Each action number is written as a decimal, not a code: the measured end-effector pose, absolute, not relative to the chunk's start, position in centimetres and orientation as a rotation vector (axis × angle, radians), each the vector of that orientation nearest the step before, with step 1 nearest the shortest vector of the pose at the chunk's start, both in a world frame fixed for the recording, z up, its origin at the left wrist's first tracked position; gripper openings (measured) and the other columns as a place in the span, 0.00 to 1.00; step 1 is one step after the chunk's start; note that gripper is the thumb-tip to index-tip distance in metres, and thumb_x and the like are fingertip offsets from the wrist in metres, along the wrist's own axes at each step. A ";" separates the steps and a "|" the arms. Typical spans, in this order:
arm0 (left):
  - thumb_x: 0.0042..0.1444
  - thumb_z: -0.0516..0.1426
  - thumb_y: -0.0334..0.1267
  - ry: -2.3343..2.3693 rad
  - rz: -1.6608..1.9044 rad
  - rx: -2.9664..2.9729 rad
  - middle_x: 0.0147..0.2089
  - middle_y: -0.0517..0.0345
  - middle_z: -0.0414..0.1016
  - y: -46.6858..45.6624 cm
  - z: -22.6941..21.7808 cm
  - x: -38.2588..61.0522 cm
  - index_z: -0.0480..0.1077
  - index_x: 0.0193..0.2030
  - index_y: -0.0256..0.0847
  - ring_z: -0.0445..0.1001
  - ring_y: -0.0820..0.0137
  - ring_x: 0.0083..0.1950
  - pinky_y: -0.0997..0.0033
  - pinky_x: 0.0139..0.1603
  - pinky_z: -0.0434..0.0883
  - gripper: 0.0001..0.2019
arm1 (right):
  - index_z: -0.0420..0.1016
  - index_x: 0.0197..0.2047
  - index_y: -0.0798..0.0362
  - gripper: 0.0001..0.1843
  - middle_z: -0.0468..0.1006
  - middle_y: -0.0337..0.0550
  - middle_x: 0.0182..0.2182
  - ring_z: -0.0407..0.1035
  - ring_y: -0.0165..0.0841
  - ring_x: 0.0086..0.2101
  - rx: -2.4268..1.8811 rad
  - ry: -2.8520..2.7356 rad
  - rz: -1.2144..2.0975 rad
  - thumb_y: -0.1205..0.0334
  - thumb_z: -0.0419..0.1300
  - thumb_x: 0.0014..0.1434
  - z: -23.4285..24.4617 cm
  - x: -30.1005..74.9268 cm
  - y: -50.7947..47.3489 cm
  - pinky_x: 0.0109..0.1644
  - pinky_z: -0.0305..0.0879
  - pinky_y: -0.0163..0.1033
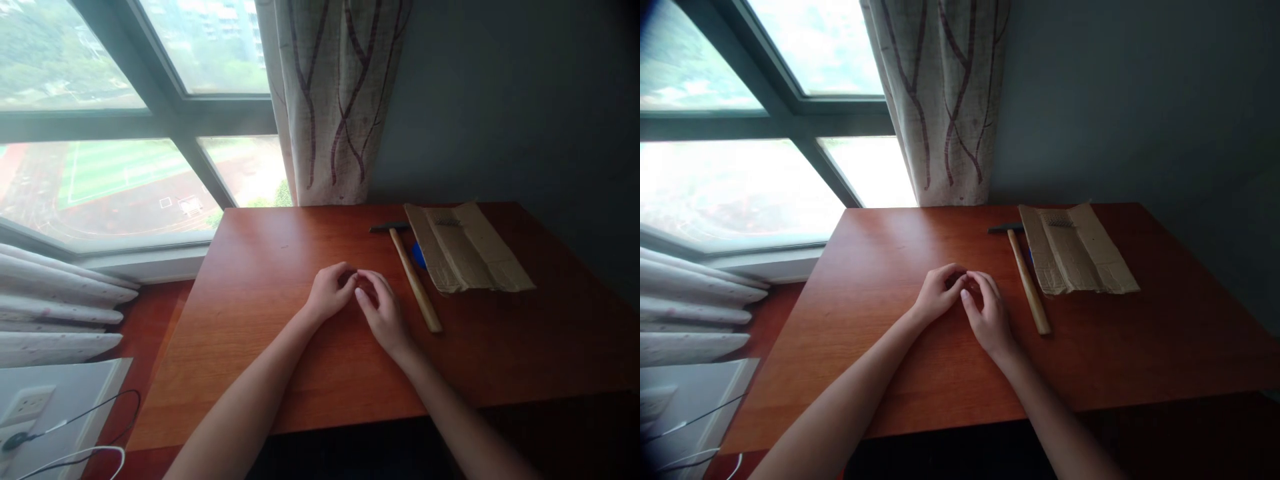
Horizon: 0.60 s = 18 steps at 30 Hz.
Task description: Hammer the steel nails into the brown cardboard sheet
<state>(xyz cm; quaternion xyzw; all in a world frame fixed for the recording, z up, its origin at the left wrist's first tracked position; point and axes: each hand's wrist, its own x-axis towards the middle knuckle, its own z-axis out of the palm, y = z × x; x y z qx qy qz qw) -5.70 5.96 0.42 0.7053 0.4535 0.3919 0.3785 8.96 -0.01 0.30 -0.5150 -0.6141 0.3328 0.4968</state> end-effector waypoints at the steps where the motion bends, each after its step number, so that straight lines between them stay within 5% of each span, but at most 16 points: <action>1: 0.61 0.57 0.39 1.154 1.062 1.709 0.32 0.57 0.77 6.0 0.3 -5.8 0.74 0.39 0.37 0.73 0.71 0.32 0.73 0.36 0.68 0.08 | 0.72 0.56 0.49 0.17 0.75 0.51 0.54 0.72 0.41 0.52 -1.197 -1.393 0.881 0.53 0.57 0.66 0.2 8.1 1.4 0.57 0.71 0.50; 4: 0.61 0.57 0.46 1.104 1.173 1.466 0.28 0.59 0.73 6.3 -0.1 -6.2 0.71 0.33 0.36 0.70 0.73 0.30 0.75 0.32 0.67 0.13 | 0.75 0.50 0.49 0.17 0.77 0.48 0.50 0.72 0.39 0.51 -1.067 -1.170 1.085 0.49 0.59 0.63 0.2 6.0 5.1 0.56 0.70 0.46; 10: 0.61 0.53 0.47 0.985 1.165 1.394 0.21 0.60 0.68 6.5 0.0 -6.9 0.66 0.23 0.37 0.67 0.74 0.24 0.76 0.26 0.65 0.19 | 0.80 0.42 0.51 0.19 0.81 0.46 0.44 0.71 0.31 0.31 -0.796 -1.120 1.638 0.47 0.56 0.64 0.2 4.3 6.9 0.30 0.65 0.35; 18: 0.57 0.52 0.41 0.881 1.077 1.419 0.23 0.57 0.73 6.9 0.2 -6.9 0.69 0.27 0.36 0.71 0.73 0.25 0.76 0.27 0.69 0.13 | 0.80 0.48 0.48 0.14 0.80 0.44 0.52 0.73 0.32 0.37 -0.727 -1.193 1.736 0.52 0.62 0.62 0.2 5.8 7.4 0.29 0.63 0.32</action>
